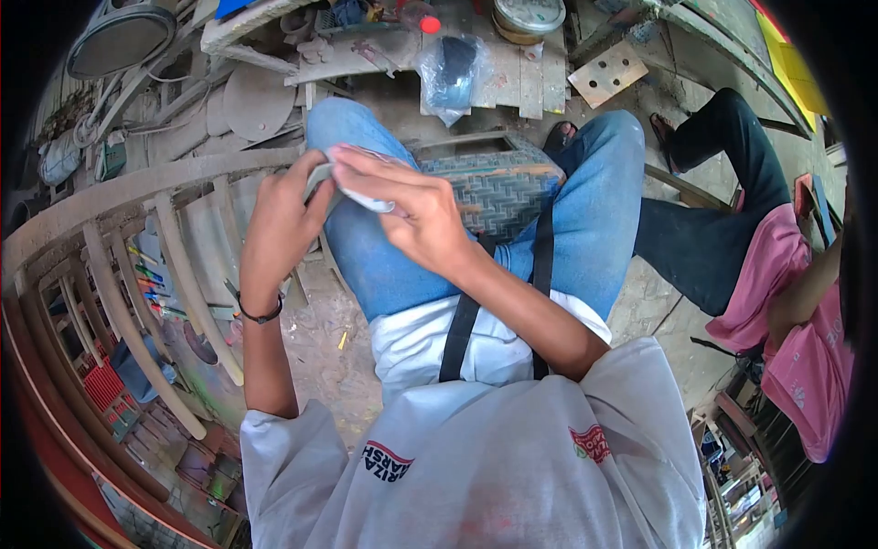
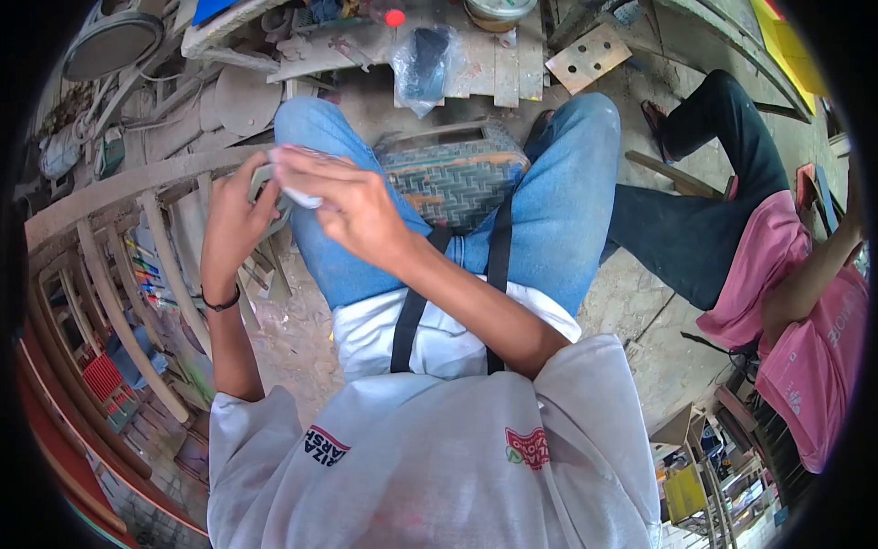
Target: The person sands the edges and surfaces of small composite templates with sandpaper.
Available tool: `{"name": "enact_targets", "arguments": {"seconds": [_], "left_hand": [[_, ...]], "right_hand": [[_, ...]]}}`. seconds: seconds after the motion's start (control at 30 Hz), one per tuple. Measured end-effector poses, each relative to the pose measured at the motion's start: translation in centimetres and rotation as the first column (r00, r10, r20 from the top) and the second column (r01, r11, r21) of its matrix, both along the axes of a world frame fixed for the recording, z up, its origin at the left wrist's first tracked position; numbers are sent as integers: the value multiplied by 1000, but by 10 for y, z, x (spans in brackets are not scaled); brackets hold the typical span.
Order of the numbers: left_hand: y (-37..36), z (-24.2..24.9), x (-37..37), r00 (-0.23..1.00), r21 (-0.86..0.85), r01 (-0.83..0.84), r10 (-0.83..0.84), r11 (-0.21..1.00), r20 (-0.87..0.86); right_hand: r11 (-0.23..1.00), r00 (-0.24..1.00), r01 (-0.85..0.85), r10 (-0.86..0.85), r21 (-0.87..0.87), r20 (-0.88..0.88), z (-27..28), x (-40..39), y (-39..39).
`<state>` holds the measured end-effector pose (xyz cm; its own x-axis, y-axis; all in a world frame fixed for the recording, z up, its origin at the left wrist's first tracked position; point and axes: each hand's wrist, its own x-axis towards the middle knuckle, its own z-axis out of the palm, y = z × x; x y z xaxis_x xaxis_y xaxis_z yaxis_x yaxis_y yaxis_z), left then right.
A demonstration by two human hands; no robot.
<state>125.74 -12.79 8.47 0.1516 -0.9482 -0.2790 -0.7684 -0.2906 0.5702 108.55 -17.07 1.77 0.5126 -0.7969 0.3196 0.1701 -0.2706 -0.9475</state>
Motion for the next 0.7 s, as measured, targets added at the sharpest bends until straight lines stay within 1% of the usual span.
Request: {"name": "enact_targets", "arguments": {"seconds": [0.03,0.07,0.13,0.17,0.23,0.27,0.3,0.33,0.37,0.4,0.43,0.47,0.53,0.57,0.6,0.63,0.67,0.7], "left_hand": [[5,-4,1,999,-67,32,-31,997,22],[5,-4,0,999,-61,31,-30,998,21],[2,2,-2,999,-55,-27,26,998,-31],[-1,6,-3,999,-61,-27,26,998,-25],[-4,9,-6,996,6,-65,65,998,-57],[-5,4,-3,996,5,-59,59,998,-60],[-2,-1,1,996,-32,-50,47,998,-78],[2,-6,3,995,-67,-44,38,997,-95],[3,-8,4,995,-62,-44,38,997,-96],[2,-6,3,995,-27,-69,67,997,-69],[1,-3,2,995,3,-95,95,995,-39],[-2,2,-1,995,-3,-96,96,995,-36],[-7,10,-7,997,30,-77,78,997,-11],[-7,5,-5,997,34,-75,76,997,-16],[-4,-1,-1,995,-23,-76,75,997,-68],[-2,-5,1,991,-86,-80,70,993,-116],[-1,-6,3,991,-84,-80,70,993,-114],[-3,-4,4,991,-28,-102,99,994,-95]], "right_hand": [[998,998,-12,16,-55,59,9,0,3],[999,998,-13,16,-49,59,4,2,4],[999,998,-19,21,-29,67,-16,8,1],[999,1000,-2,2,34,15,-28,8,0],[1000,1000,8,-8,10,11,-20,9,1],[1000,1000,18,-18,-8,1,-16,9,2],[999,996,21,-18,-32,89,-4,11,1],[1000,996,20,-18,-20,83,-6,9,3],[1000,998,13,-12,-23,63,-10,9,2],[1000,999,4,-3,-30,47,-16,10,-1],[1000,1000,30,-30,10,1,-27,11,-5],[1000,1000,29,-29,5,5,-35,11,-2],[997,996,56,-52,49,-71,-24,11,-4],[1000,1000,22,-22,6,-3,-18,10,-2],[1000,1000,20,-20,17,-11,-12,11,-1],[1000,999,8,-8,-11,37,-9,14,-2],[999,996,0,4,-44,91,-7,16,-4],[999,995,0,4,-48,98,-23,16,-5]]}}
